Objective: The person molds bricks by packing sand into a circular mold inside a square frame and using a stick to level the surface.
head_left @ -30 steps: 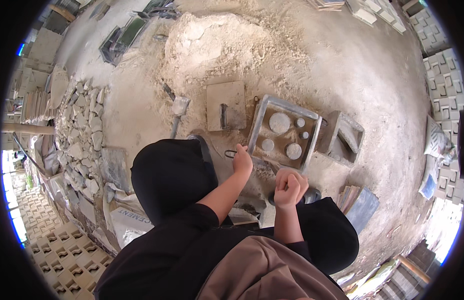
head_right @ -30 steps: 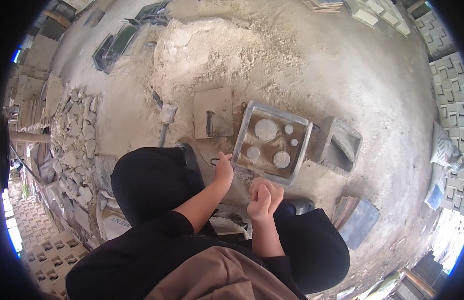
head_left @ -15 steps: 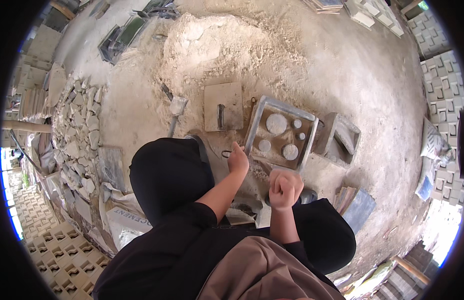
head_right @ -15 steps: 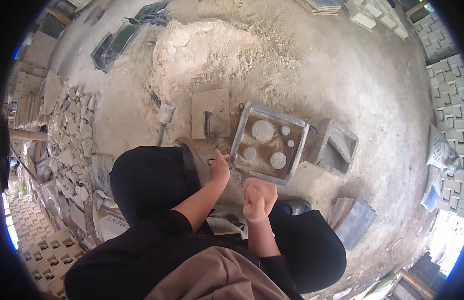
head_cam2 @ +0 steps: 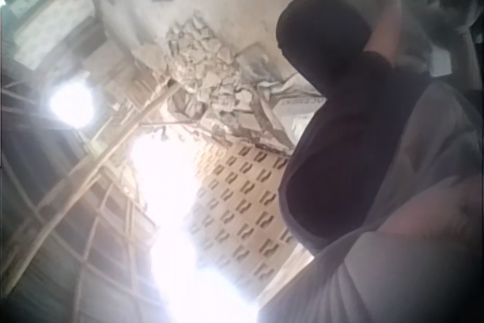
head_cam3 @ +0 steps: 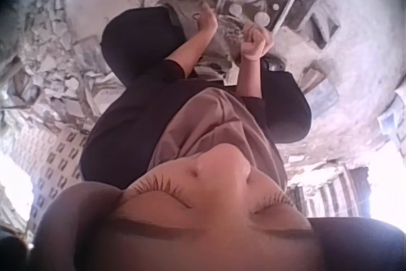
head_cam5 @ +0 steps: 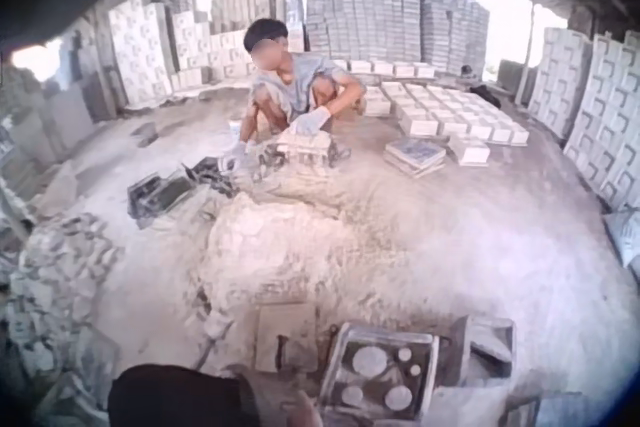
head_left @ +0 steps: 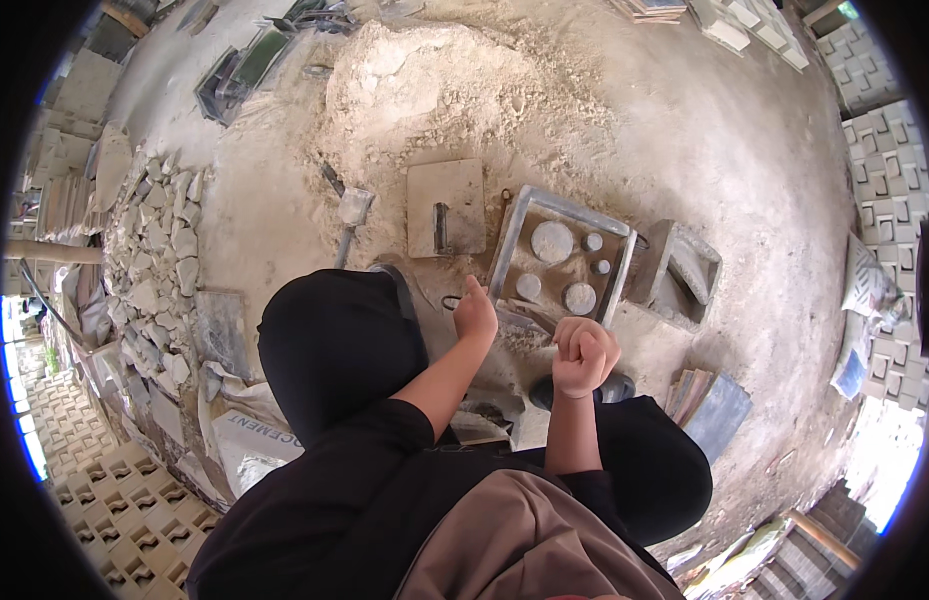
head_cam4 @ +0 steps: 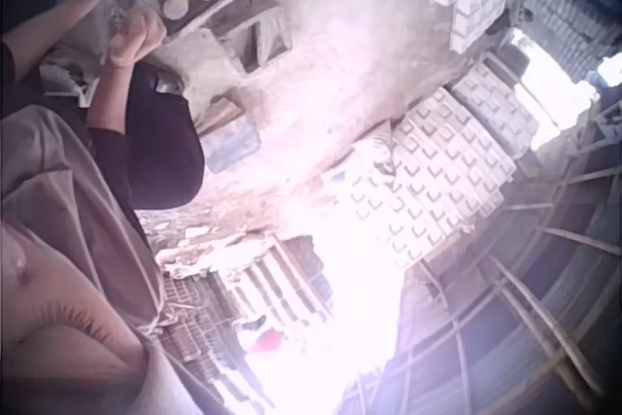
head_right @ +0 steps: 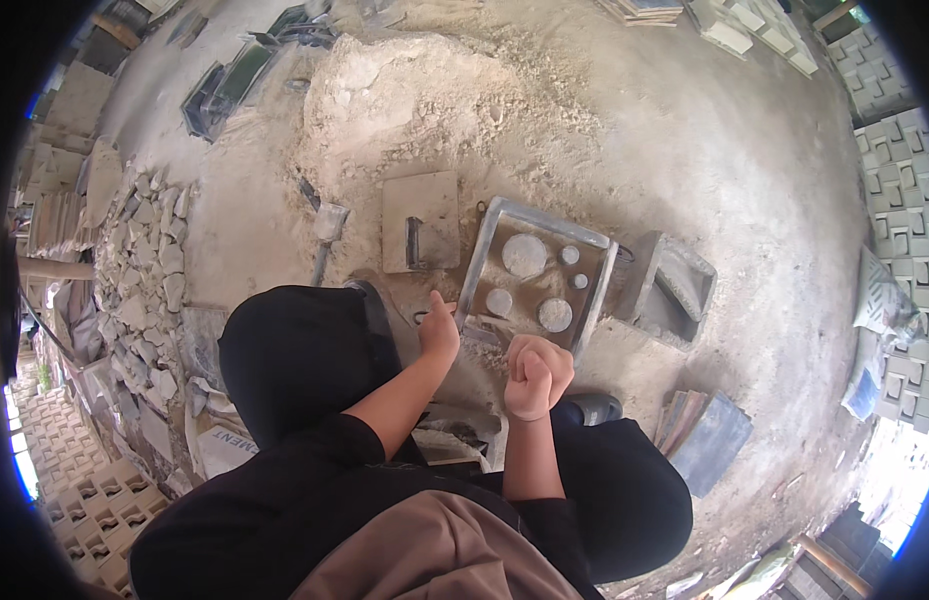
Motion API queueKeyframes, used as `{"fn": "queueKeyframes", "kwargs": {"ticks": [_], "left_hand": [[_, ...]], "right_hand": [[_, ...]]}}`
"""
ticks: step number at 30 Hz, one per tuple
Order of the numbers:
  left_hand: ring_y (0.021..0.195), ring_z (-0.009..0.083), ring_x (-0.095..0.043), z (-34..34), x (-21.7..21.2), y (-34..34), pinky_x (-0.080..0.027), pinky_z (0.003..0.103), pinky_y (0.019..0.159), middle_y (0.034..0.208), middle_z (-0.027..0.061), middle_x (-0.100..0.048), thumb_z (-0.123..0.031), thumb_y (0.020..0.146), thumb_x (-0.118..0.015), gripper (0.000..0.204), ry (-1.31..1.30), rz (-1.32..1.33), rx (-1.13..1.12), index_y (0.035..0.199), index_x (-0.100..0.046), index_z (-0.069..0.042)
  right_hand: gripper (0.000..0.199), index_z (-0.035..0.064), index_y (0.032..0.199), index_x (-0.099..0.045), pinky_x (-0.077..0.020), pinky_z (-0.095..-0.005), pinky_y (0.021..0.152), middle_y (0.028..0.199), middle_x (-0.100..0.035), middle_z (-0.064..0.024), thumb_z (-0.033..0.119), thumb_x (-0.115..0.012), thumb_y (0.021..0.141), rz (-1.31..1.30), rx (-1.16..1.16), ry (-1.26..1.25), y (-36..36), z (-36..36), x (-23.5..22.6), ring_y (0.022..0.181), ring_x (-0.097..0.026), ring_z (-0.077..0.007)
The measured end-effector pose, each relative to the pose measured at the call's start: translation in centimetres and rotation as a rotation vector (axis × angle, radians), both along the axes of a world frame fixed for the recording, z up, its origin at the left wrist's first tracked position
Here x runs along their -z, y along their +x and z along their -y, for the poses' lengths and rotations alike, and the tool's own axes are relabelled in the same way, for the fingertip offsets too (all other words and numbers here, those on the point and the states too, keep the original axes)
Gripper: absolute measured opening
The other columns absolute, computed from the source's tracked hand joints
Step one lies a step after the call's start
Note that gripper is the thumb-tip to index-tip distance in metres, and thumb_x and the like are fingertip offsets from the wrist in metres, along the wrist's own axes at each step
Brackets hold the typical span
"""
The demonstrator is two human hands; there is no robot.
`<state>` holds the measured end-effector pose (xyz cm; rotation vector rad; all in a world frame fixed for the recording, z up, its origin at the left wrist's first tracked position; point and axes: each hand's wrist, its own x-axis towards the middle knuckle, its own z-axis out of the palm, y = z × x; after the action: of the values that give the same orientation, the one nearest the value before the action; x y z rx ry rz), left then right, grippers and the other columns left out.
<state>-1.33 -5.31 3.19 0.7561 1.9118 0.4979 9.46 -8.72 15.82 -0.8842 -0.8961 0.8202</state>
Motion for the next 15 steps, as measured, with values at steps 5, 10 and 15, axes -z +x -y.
{"fn": "queueKeyframes", "kwargs": {"ticks": [5,10,15], "left_hand": [[0.099,0.0331,-0.052,0.2,0.0,-0.7,-0.037,0.038,0.087,0.101,0.0175,-0.058,-0.051,0.087,-0.015,0.067,-0.030,0.023,-0.023,0.099,-0.061,-0.002],[0.098,0.0358,-0.051,0.3,-0.3,0.2,-0.037,0.041,0.086,0.099,0.0201,-0.058,-0.049,0.088,-0.016,0.064,-0.010,-0.025,0.018,0.102,-0.058,-0.003],[0.095,0.0380,-0.051,0.8,0.2,0.3,-0.037,0.043,0.084,0.095,0.0220,-0.058,-0.046,0.088,-0.019,0.059,0.023,-0.050,0.057,0.102,-0.057,-0.003]], "right_hand": [[0.030,0.0048,0.045,-0.028,-0.0224,-0.0256,0.036,0.041,-0.029,-0.0031,0.009,-0.036,0.074,0.174,0.055,0.024,-1.5,0.0,-1.3,0.035,-0.029,-0.0123],[0.037,0.0060,0.045,-0.027,-0.0223,-0.0262,0.036,0.041,-0.029,-0.0028,0.017,-0.035,0.080,0.134,0.000,-0.067,-1.1,-0.5,-0.4,0.036,-0.029,-0.0126],[0.040,0.0071,0.046,-0.029,-0.0272,-0.0267,0.038,0.041,-0.030,-0.0023,0.016,-0.031,0.085,0.061,0.069,-0.057,0.2,0.1,-0.6,0.035,-0.028,-0.0121]]}}
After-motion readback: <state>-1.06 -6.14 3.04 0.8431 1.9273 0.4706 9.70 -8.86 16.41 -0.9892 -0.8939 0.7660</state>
